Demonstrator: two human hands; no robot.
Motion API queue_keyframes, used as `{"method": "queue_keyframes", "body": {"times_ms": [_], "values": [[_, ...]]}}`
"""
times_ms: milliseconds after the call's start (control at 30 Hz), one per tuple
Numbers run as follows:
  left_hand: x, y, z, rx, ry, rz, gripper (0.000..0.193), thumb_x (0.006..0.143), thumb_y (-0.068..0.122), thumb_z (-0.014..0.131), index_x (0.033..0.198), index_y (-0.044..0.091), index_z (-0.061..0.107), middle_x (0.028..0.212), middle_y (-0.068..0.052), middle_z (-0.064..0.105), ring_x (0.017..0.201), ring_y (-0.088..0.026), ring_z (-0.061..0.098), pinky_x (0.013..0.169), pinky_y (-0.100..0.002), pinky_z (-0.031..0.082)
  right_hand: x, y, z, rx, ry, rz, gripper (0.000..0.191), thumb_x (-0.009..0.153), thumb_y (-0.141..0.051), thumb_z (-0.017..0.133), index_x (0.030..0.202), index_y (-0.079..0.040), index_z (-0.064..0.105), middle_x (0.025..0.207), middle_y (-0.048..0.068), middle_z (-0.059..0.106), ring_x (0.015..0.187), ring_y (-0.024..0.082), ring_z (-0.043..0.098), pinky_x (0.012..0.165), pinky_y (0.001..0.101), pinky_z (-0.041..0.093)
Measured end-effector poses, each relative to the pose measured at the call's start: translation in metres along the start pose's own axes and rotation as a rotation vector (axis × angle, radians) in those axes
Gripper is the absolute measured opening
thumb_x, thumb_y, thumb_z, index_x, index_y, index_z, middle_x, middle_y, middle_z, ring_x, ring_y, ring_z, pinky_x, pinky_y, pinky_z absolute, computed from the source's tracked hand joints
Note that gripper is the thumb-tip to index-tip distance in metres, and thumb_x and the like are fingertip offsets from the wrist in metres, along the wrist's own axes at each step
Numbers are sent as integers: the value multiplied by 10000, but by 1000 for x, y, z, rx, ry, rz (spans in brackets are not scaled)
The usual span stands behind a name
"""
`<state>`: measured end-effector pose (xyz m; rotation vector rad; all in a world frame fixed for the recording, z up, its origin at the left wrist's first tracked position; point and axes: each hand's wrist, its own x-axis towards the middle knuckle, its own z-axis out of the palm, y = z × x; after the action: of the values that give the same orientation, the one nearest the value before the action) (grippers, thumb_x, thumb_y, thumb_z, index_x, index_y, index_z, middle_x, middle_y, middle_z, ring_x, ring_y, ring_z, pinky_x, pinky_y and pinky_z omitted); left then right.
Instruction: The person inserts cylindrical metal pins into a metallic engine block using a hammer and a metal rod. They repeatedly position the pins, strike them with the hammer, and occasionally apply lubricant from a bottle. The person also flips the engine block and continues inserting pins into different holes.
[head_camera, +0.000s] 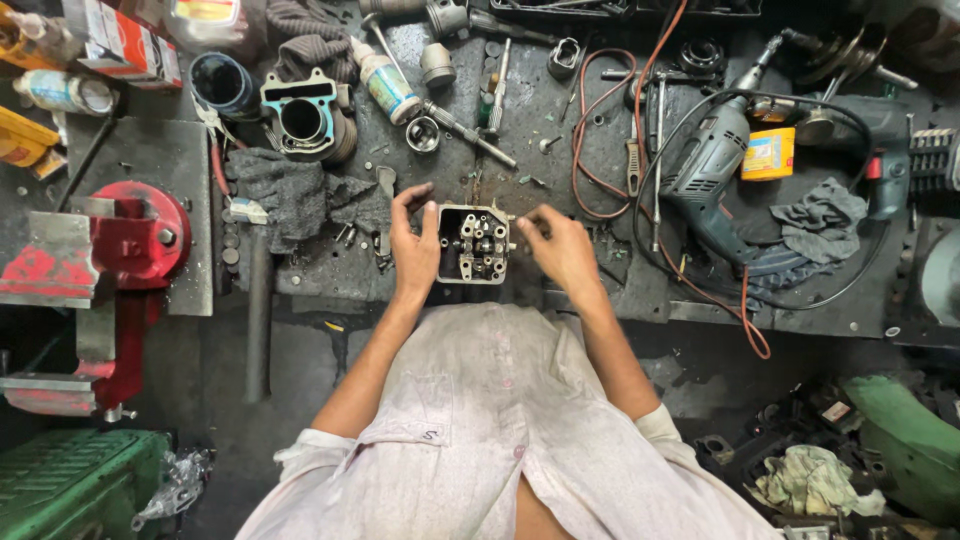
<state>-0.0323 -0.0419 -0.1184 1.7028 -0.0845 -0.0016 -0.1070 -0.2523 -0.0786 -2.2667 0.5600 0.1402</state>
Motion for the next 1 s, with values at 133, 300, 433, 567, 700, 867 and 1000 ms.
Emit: {"method": "queue_keyframes", "body": {"times_ms": [133,300,433,567,700,867,1000], "values": [[6,3,-5,-43,26,9,214,1030,69,622,1235,14,598,1198,-97,694,1095,-181,661,978,-321,523,14,-11,-13,69,52,-54,301,956,-350,680,1076,-77,721,889,169,753,820,336,753,718,423,561],[13,5,-10,-70,12,18,198,1007,56,637,1201,21,623,1130,-69,698,997,-154,655,900,-300,529,41,-27,-13,-51,16,-33,333,954,-392,667,1105,-102,731,860,194,735,810,388,719,732,469,543],[12,7,-9,-87,2,-14,184,993,45,640,1176,30,640,1104,-54,699,972,-140,653,867,-283,530,73,-46,0,-165,59,-118,352,975,-415,626,1075,-91,723,911,195,741,869,422,705,758,522,544],[7,8,-7,-54,13,82,173,985,20,648,1158,30,647,1098,-55,695,1005,-137,652,905,-280,522,100,-70,11,-298,114,-32,444,985,-479,625,1047,-41,665,921,234,733,908,473,686,785,583,525],[5,5,-11,-48,21,99,158,973,19,657,1129,35,645,1084,-53,684,971,-127,640,876,-279,518,112,-87,13,-335,134,-40,535,938,-500,665,1112,-6,560,903,263,721,877,495,687,756,604,525],[3,-2,-30,-41,76,31,140,979,20,656,1117,43,654,1017,-44,668,907,-113,629,821,-277,511,99,-83,18,-314,226,-197,457,939,-377,719,1089,9,527,959,225,691,904,452,670,714,584,524],[0,-8,-40,-61,101,-76,130,981,42,649,1111,52,648,930,-17,668,830,-90,620,743,-256,508,88,-63,26,-405,229,-326,358,875,-280,756,1059,-36,570,1041,185,634,981,391,628,767,516,539]]}}
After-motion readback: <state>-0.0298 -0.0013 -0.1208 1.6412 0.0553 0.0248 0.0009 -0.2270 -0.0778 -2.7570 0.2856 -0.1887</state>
